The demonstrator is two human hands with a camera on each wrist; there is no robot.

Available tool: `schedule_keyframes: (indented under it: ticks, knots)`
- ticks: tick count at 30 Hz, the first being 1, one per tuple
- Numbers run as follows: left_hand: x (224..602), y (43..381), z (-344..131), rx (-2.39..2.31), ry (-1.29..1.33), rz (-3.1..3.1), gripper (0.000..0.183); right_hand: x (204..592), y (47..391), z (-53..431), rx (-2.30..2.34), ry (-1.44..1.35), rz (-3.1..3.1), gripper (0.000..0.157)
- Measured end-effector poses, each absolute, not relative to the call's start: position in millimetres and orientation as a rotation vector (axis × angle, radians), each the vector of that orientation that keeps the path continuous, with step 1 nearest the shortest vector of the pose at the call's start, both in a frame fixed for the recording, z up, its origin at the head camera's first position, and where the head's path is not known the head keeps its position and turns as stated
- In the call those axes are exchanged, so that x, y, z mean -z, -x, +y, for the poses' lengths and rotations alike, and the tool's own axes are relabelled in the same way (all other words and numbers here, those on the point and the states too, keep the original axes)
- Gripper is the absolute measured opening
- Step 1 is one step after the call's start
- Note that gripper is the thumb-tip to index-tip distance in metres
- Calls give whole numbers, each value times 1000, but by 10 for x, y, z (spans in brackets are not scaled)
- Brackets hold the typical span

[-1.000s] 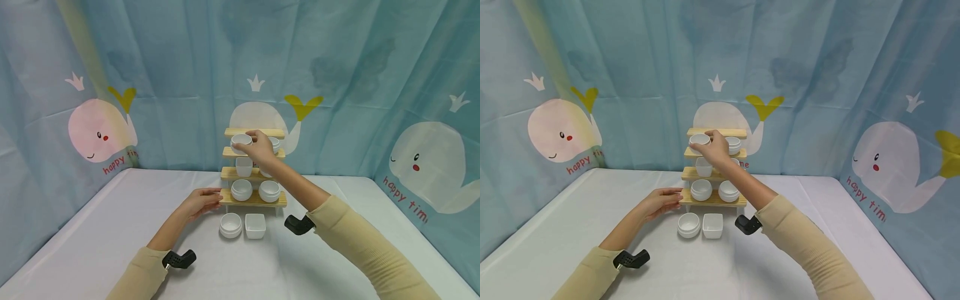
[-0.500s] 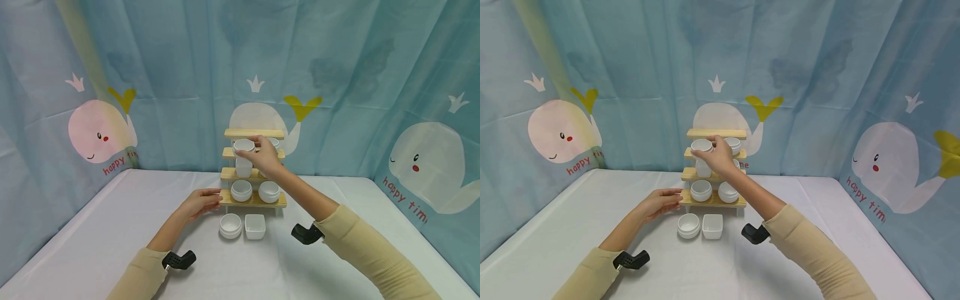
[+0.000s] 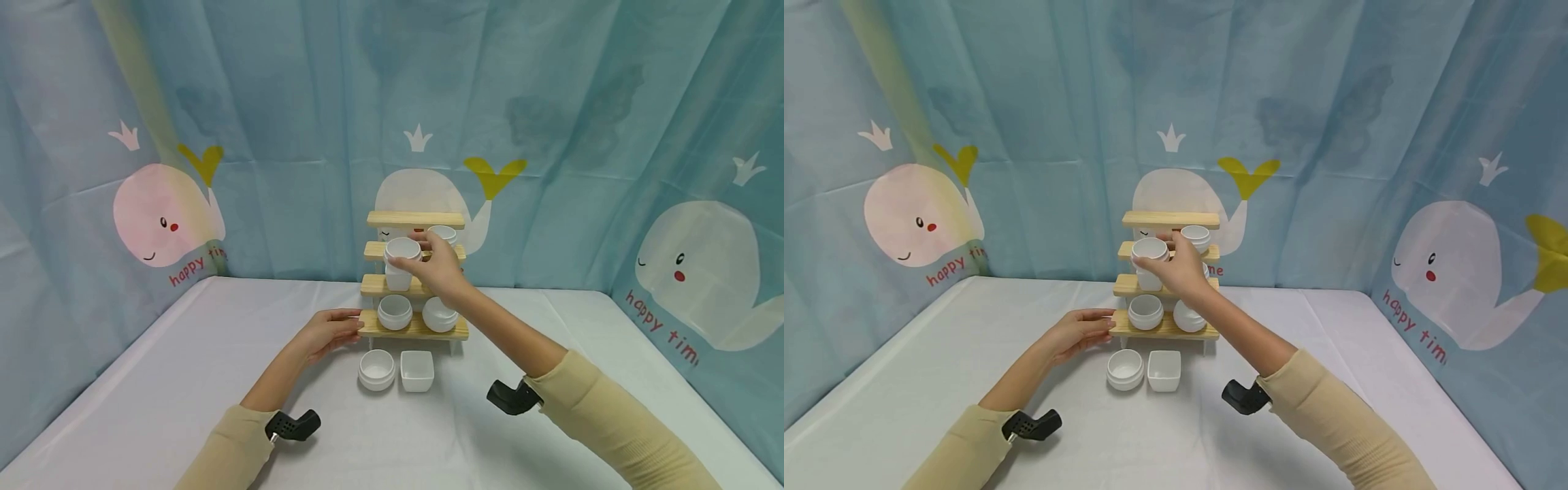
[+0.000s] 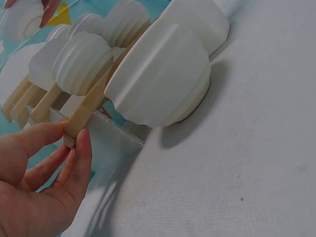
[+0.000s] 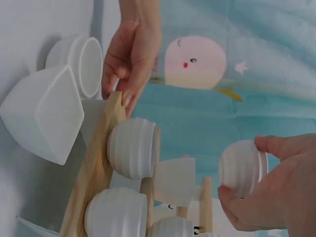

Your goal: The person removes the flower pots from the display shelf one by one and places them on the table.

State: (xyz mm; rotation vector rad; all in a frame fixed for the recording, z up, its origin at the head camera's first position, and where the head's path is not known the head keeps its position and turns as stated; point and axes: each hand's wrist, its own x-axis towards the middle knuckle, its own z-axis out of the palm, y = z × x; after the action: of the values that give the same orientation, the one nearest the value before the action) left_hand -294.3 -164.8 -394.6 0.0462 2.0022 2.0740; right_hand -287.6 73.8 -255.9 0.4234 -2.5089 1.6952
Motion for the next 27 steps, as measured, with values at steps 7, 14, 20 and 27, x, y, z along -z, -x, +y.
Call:
schedule_keyframes:
  ticks: [7,14,20,27]
  knots:
    - [3931,2931,-1639,-2070,-45,2004,55,2605,2832,799,-1709,-452,-2505,65]
    - [3921,2922,-1638,-2070,-46,1998,55,2633,2811,860,-1715,-438,-2498,63]
    - [3922,2921,-1638,-2070,-39,2004,55,2656,2790,905,-1710,-459,-2492,67]
    - [3926,2924,-1639,-2072,-47,2009,55,2685,2757,964,-1685,-503,-2512,67]
